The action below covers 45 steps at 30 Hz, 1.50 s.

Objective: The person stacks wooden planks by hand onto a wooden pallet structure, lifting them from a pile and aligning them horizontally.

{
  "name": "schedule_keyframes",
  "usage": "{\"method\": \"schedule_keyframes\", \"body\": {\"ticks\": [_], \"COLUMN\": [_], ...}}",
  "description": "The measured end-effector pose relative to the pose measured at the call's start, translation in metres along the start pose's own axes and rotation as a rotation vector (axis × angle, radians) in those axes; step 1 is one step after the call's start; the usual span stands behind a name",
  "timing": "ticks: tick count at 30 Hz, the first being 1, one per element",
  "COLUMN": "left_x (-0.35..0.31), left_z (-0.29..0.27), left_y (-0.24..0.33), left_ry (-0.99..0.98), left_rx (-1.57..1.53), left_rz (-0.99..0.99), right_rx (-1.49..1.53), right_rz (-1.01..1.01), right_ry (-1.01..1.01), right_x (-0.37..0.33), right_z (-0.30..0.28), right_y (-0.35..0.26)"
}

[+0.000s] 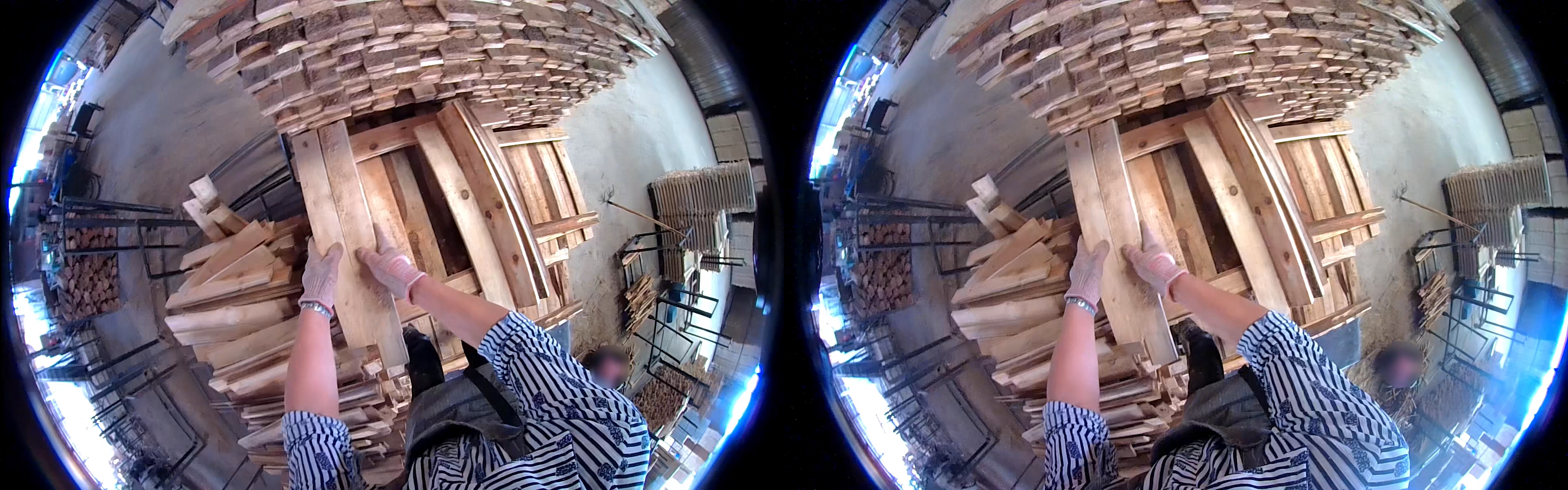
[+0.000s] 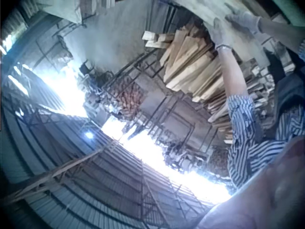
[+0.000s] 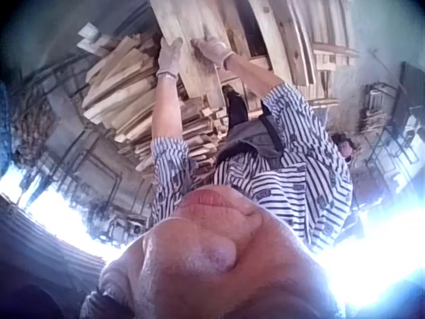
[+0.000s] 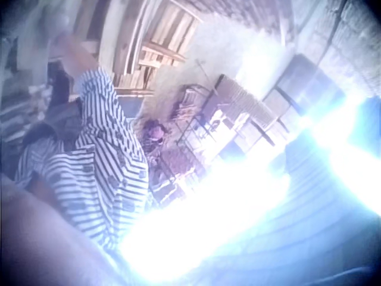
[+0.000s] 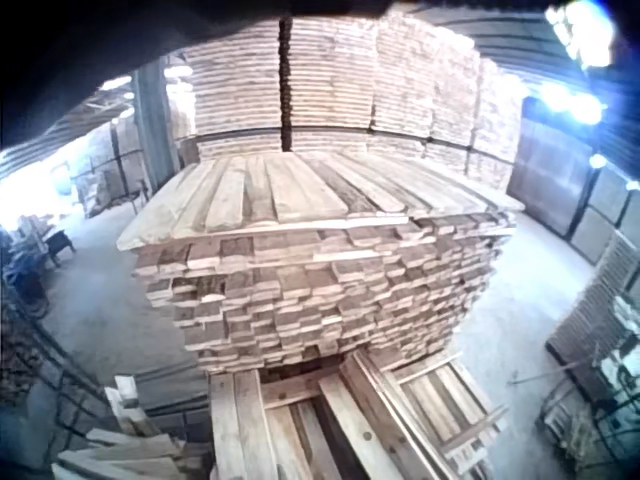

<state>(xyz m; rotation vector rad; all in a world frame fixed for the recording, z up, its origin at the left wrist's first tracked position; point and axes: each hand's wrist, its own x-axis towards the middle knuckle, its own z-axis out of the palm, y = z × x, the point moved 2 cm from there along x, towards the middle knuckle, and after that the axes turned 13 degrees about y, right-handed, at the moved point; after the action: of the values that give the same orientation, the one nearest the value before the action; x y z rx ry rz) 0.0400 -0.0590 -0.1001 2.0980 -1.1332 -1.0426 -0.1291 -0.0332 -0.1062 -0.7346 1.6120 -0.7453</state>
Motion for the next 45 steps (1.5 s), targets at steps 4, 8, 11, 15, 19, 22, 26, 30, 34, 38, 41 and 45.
{"method": "schedule_keyframes", "body": {"ticks": [4,8,11,15,19,22,26,30,34,38,41,45], "left_x": [-0.008,-0.010,0.009,0.010,0.014,0.011,0.003,0.007,0.009,0.012,0.009,0.006], "left_z": [-0.005,-0.007,0.000,-0.003,0.001,-0.004,0.001,0.001,0.008,0.015,0.013,0.004], "left_y": [0.017,0.007,-0.008,-0.010,-0.008,-0.016,0.005,-0.004,-0.017,-0.019,-0.023,-0.007], "left_ry": [-0.024,0.044,0.019,0.032,0.064,0.077,0.055,0.079,0.063,0.062,0.055,0.030], "left_rx": [-0.060,0.026,0.022,-0.001,0.144,0.084,0.062,-0.004,-0.111,-0.164,-0.272,-0.123], "left_rz": [0.038,0.070,0.086,0.076,0.028,0.001,0.043,0.082,0.045,0.041,0.005,0.061], "right_rx": [-0.139,-0.244,0.123,-0.223,-0.432,-0.852,-0.825,-0.819,-0.823,-0.829,-0.852,-0.810], "right_rz": [-0.043,0.074,-0.011,-0.027,-0.028,-0.665,-1.381,-1.364,-1.456,-1.519,-1.442,-0.781], "right_ry": [0.024,-0.039,-0.065,-0.001,0.059,-0.073,-0.352,-0.306,-0.214,-0.253,-0.366,-0.456], "right_x": [0.015,-0.011,0.014,0.015,-0.003,-0.099,-0.155,-0.135,-0.131,-0.118,-0.127,-0.113], "right_z": [0.001,-0.011,-0.001,0.006,-0.012,-0.044,-0.040,-0.029,-0.028,-0.028,-0.038,-0.063], "right_y": [0.005,-0.036,-0.003,-0.002,-0.031,-0.045,0.052,0.062,0.071,0.083,0.058,-0.046]}}
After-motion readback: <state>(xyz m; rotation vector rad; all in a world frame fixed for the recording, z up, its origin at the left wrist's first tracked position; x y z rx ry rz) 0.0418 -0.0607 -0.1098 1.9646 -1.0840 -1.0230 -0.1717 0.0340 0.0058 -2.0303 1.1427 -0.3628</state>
